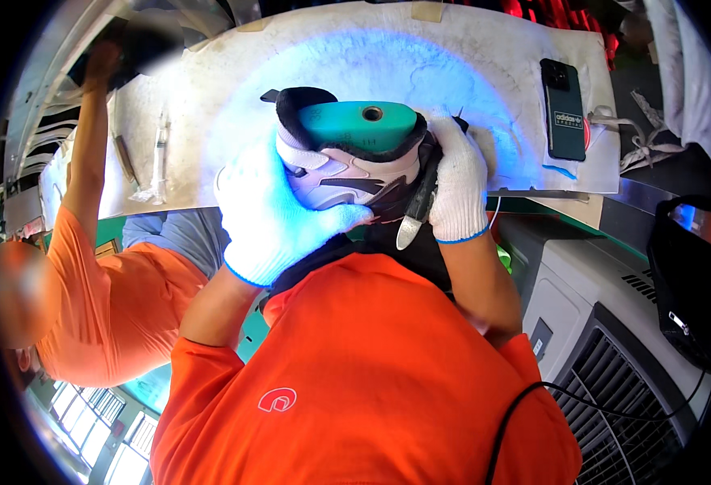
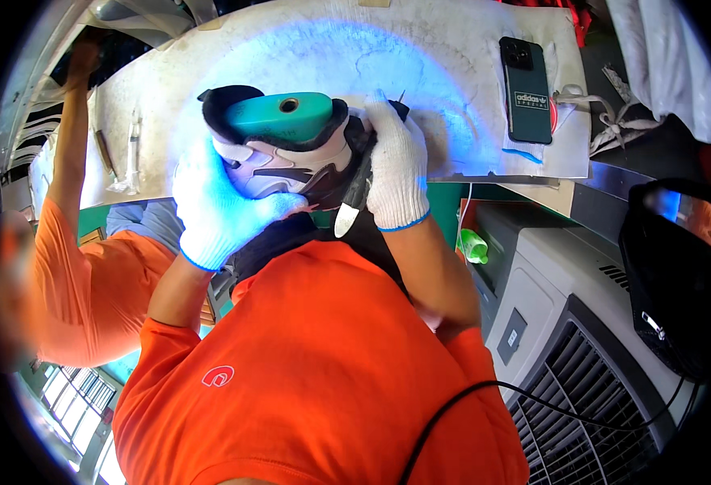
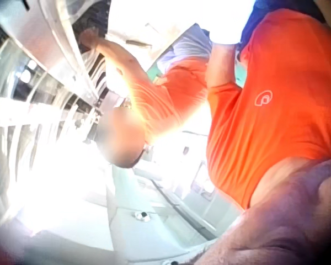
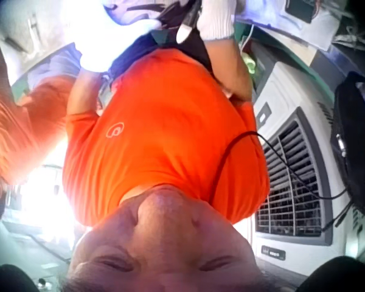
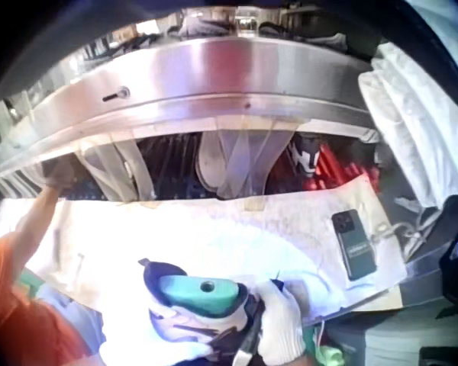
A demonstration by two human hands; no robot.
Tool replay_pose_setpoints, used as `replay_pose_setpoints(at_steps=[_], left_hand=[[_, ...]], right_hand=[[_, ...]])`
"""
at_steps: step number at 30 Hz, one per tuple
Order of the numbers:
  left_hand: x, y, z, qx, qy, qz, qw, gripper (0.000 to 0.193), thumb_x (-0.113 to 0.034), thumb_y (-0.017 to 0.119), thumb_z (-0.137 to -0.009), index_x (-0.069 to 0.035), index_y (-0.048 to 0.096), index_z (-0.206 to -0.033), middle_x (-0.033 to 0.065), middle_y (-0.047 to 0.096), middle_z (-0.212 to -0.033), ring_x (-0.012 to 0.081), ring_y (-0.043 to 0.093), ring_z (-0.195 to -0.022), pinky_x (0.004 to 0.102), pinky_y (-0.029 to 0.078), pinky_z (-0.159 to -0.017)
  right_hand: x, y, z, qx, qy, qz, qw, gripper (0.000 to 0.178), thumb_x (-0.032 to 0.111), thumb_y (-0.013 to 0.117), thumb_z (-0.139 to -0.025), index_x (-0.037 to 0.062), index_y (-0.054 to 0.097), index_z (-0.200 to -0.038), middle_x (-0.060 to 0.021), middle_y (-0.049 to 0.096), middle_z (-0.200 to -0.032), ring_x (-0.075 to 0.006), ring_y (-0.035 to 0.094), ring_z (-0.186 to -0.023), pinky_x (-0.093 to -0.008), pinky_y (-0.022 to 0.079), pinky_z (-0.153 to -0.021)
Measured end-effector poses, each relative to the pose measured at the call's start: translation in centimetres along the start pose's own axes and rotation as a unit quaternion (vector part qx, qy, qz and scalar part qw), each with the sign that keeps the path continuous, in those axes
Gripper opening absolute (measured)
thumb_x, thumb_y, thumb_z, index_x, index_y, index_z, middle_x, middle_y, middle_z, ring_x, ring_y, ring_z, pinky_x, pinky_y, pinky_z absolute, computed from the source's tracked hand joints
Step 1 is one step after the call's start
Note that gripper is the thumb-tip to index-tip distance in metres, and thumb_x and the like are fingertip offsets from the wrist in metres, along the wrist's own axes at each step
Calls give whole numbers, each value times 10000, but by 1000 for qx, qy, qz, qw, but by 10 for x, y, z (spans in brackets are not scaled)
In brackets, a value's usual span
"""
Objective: The person cleans sneakers using a small brush and a cloth. They scrub the sole and upper surfaces, wipe the shoe with a cloth, and rotate it to access different areas. The person repeats this process on multiple shoes, placing each cleaned shoe on a nearby shelf.
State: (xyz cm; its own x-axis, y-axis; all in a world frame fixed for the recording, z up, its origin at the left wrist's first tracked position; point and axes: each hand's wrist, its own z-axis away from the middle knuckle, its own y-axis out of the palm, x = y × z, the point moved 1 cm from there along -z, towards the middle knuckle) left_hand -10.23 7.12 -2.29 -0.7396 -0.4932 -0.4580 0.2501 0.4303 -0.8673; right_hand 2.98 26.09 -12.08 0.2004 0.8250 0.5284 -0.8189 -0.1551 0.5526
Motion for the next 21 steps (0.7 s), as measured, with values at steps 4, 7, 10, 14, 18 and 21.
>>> replay_pose_setpoints(at_steps=[4, 7, 10, 14, 18, 21], left_hand=[[7, 10, 10, -46, 38, 63, 996, 886, -492, 1080, -503, -95, 720, -1208, 83, 743, -986, 362, 730, -866, 455, 569, -792], [19, 30, 33, -78, 48, 107, 990, 840, -488, 1069, -526, -87, 731, -1181, 91, 735, -978, 357, 725, -852, 451, 565, -778], [21, 32, 36, -83, 56, 117, 988, 804, -480, 1060, -544, -85, 736, -1165, 98, 735, -979, 359, 726, -863, 454, 564, -783], [31, 25, 44, -78, 84, 130, 985, 757, -469, 1047, -568, -82, 742, -1143, 108, 734, -981, 363, 728, -877, 457, 563, -790], [39, 24, 50, -59, 105, 159, 980, 711, -458, 1034, -592, -79, 748, -1121, 117, 733, -983, 366, 729, -892, 461, 561, -797], [45, 28, 50, -58, 109, 172, 977, 676, -449, 1024, -610, -77, 753, -1105, 124, 732, -985, 368, 730, -902, 463, 560, -802]], right_hand=[[6, 20, 16, -2, -59, 110, 992, 295, 251, 684, -1093, -35, 757, -1072, -84, 771, -962, -161, 714, -831, -327, 583, -788], [-1, 30, 37, 13, -167, 190, 967, 362, 283, 717, -1081, -38, 794, -933, -82, 815, -941, -99, 690, -769, -283, 538, -715], [-4, 13, 27, 68, -252, 248, 933, 348, 278, 714, -1087, -17, 745, -905, -88, 780, -864, -160, 736, -848, -324, 584, -811], [1, -3, -23, 131, -62, 12, 989, 344, 280, 702, -1096, -41, 702, -971, -187, 774, -996, -269, 778, -900, -405, 648, -884], [10, 16, 0, 169, -39, 130, 976, 361, 277, 732, -1072, -83, 764, -1084, -151, 797, -1014, -219, 776, -920, -366, 640, -876], [17, 23, 1, 192, -37, 198, 961, 343, 273, 742, -1054, -64, 793, -1018, -111, 793, -966, -171, 744, -873, -343, 619, -856]])
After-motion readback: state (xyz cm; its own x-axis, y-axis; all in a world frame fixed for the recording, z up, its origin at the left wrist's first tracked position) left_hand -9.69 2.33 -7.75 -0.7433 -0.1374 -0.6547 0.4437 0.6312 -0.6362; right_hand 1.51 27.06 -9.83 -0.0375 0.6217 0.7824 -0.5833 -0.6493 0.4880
